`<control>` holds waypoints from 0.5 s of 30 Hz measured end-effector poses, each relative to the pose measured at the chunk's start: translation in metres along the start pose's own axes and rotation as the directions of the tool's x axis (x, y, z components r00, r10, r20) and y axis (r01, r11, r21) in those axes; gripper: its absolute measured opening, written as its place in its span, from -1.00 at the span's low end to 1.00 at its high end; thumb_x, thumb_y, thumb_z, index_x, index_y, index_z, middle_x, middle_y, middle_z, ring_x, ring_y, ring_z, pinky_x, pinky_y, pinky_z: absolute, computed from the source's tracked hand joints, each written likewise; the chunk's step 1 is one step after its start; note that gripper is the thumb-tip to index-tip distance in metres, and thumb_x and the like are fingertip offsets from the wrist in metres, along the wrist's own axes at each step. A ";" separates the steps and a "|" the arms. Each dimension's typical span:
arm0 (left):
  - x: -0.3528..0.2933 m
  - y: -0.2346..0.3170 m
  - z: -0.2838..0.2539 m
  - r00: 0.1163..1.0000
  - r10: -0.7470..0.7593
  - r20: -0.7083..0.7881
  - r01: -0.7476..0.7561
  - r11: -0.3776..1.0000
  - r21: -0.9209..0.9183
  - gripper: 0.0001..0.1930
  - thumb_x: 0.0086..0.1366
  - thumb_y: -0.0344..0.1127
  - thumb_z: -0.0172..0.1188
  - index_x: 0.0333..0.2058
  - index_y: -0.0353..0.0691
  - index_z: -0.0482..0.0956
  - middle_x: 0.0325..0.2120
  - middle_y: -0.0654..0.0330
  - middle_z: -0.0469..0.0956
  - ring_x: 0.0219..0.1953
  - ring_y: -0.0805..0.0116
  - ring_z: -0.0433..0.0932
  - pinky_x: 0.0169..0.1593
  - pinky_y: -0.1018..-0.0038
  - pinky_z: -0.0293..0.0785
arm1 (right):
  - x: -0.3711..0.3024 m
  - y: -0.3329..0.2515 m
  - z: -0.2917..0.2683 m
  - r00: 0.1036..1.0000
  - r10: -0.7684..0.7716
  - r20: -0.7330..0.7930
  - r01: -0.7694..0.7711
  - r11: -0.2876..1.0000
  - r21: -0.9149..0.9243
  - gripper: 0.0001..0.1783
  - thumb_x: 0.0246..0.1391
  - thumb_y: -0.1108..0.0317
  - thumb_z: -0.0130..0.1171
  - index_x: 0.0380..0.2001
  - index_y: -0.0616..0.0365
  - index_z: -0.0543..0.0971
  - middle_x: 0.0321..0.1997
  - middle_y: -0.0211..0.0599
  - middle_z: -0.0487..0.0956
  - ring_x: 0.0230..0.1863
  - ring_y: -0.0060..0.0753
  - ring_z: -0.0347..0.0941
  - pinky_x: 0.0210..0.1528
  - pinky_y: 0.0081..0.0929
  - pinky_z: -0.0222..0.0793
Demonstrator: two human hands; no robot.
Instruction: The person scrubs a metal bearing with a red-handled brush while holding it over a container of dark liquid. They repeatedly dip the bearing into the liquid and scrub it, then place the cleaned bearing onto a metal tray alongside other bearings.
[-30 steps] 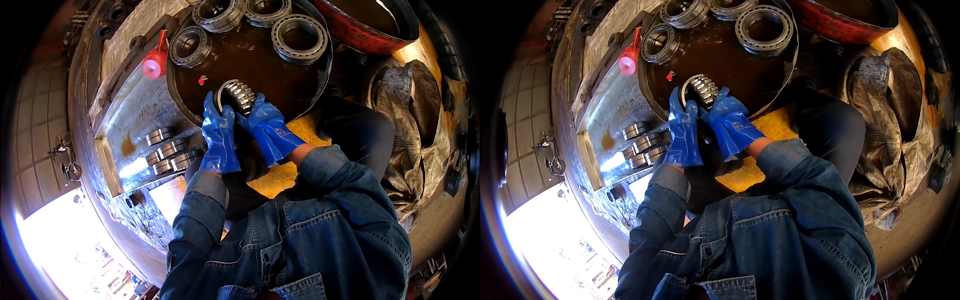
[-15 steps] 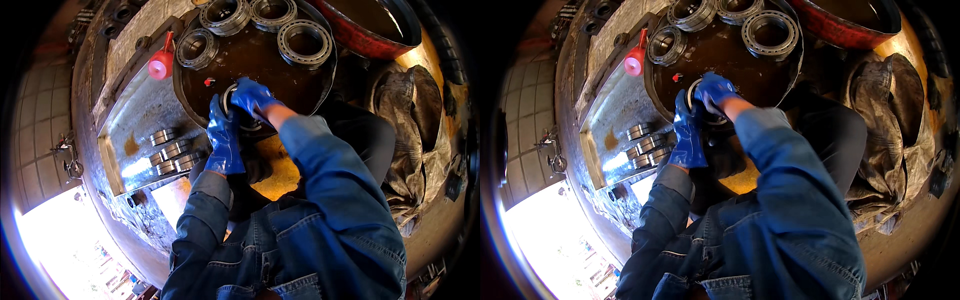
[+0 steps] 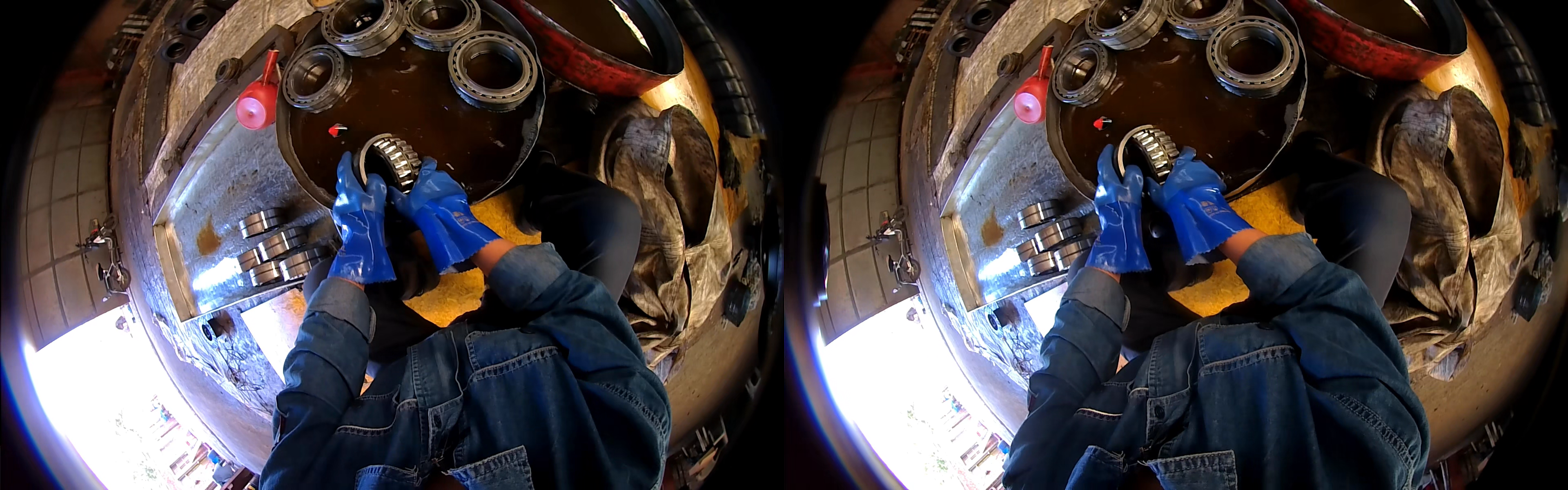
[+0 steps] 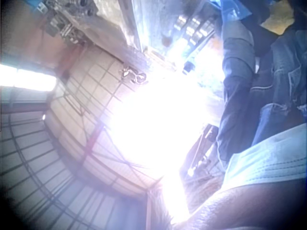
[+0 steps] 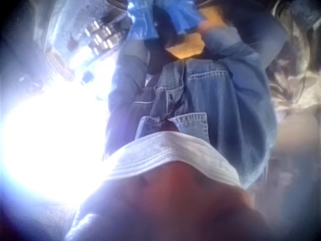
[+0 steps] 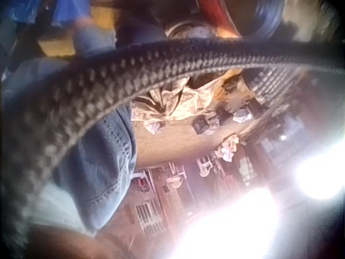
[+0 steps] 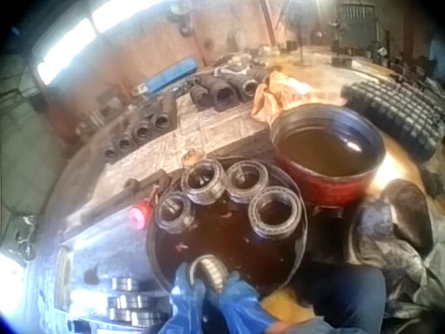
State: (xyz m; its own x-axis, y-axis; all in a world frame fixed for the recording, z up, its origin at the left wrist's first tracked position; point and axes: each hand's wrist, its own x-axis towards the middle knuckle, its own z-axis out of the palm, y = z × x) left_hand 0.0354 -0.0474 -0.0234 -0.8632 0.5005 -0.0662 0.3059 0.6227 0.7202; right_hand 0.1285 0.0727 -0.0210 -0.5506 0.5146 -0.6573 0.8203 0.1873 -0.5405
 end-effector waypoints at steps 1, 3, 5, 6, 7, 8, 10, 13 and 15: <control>0.000 0.006 0.000 0.998 -0.051 0.025 0.052 0.998 -0.021 -0.34 0.36 -0.28 0.18 0.40 -0.32 0.27 0.13 -0.22 0.57 0.08 -0.05 0.65 0.19 0.24 0.58 | 0.002 0.000 -0.001 0.999 -0.028 -0.034 0.028 1.000 0.001 0.09 0.04 -0.32 0.34 0.35 0.34 0.30 0.13 0.27 0.62 0.15 0.21 0.62 0.17 -0.07 0.58; 0.000 -0.005 0.000 1.000 0.008 -0.028 -0.008 1.000 0.014 -0.35 0.37 -0.27 0.18 0.39 -0.30 0.28 0.13 -0.20 0.58 0.09 -0.05 0.65 0.18 0.24 0.58 | 0.005 -0.006 -0.004 0.992 -0.096 -0.086 0.096 0.995 -0.006 0.01 0.05 -0.29 0.34 0.30 0.35 0.39 0.13 0.26 0.63 0.14 0.22 0.62 0.18 -0.08 0.57; 0.001 -0.016 0.002 0.998 0.023 -0.058 -0.020 0.999 0.050 -0.36 0.38 -0.25 0.18 0.39 -0.28 0.30 0.14 -0.19 0.59 0.10 -0.03 0.65 0.18 0.23 0.58 | 0.017 -0.025 -0.020 0.978 -0.205 -0.019 0.204 0.978 -0.052 -0.09 0.06 -0.24 0.35 0.19 0.39 0.49 0.09 0.28 0.64 0.12 0.21 0.63 0.18 -0.09 0.57; 0.004 -0.018 0.006 0.998 0.018 -0.057 -0.014 0.998 0.063 -0.36 0.38 -0.23 0.18 0.39 -0.27 0.31 0.14 -0.17 0.59 0.11 -0.02 0.65 0.18 0.23 0.58 | 0.027 -0.034 -0.032 0.968 -0.252 0.006 0.252 0.965 -0.068 -0.14 0.06 -0.21 0.35 0.13 0.40 0.55 0.07 0.28 0.65 0.10 0.20 0.63 0.17 -0.09 0.56; 0.007 -0.019 0.009 0.998 0.012 -0.055 -0.008 0.997 0.076 -0.37 0.39 -0.22 0.18 0.38 -0.26 0.31 0.15 -0.16 0.59 0.12 -0.01 0.65 0.18 0.23 0.58 | 0.039 -0.036 -0.035 0.959 -0.283 0.027 0.284 0.958 -0.046 -0.23 0.08 -0.16 0.34 0.10 0.35 0.59 0.05 0.25 0.66 0.09 0.20 0.64 0.16 -0.09 0.56; 0.011 -0.030 0.012 0.995 0.053 -0.084 -0.040 0.988 0.147 -0.39 0.40 -0.19 0.19 0.37 -0.23 0.34 0.15 -0.11 0.60 0.13 -0.01 0.65 0.19 0.22 0.58 | 0.051 -0.040 -0.032 0.945 -0.324 0.051 0.326 0.945 -0.024 -0.32 0.10 -0.11 0.33 0.06 0.29 0.63 0.04 0.21 0.67 0.08 0.19 0.64 0.15 -0.10 0.56; 0.013 -0.018 0.014 0.998 0.028 -0.061 -0.014 0.974 0.227 -0.34 0.39 -0.12 0.22 0.40 -0.17 0.31 0.15 -0.19 0.58 0.06 -0.15 0.67 0.13 0.15 0.63 | 0.102 -0.035 -0.013 0.900 -0.431 0.067 0.435 0.899 -0.053 -0.49 0.14 0.01 0.28 0.00 0.17 0.70 0.05 0.10 0.68 0.10 0.19 0.62 0.15 -0.07 0.55; 0.014 -0.021 0.014 0.997 0.041 -0.062 -0.024 0.965 0.260 -0.30 0.38 -0.07 0.23 0.42 -0.13 0.28 0.15 -0.22 0.57 0.01 -0.23 0.68 0.09 0.10 0.65 | 0.113 -0.041 -0.006 0.844 -0.511 0.164 0.533 0.834 -0.140 -0.42 0.14 -0.05 0.22 0.00 0.24 0.71 0.21 0.03 0.63 0.26 0.20 0.55 0.24 0.03 0.47; 0.013 -0.046 0.011 0.986 0.129 -0.109 -0.101 0.966 0.237 -0.30 0.37 -0.09 0.23 0.42 -0.13 0.28 0.15 -0.22 0.57 0.00 -0.24 0.68 0.09 0.10 0.66 | 0.118 -0.010 0.023 0.710 -0.703 0.029 0.690 0.688 -0.225 -0.57 0.21 0.08 0.24 0.10 -0.06 0.65 0.13 0.05 0.66 0.09 0.19 0.64 0.13 -0.05 0.57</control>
State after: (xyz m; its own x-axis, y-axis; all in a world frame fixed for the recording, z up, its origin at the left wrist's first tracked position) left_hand 0.0148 -0.0630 -0.0650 -0.8549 0.5084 0.1029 0.4776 0.6941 0.5387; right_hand 0.0519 0.1123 -0.1054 -0.9724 0.2097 -0.1019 0.2191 0.6725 -0.7070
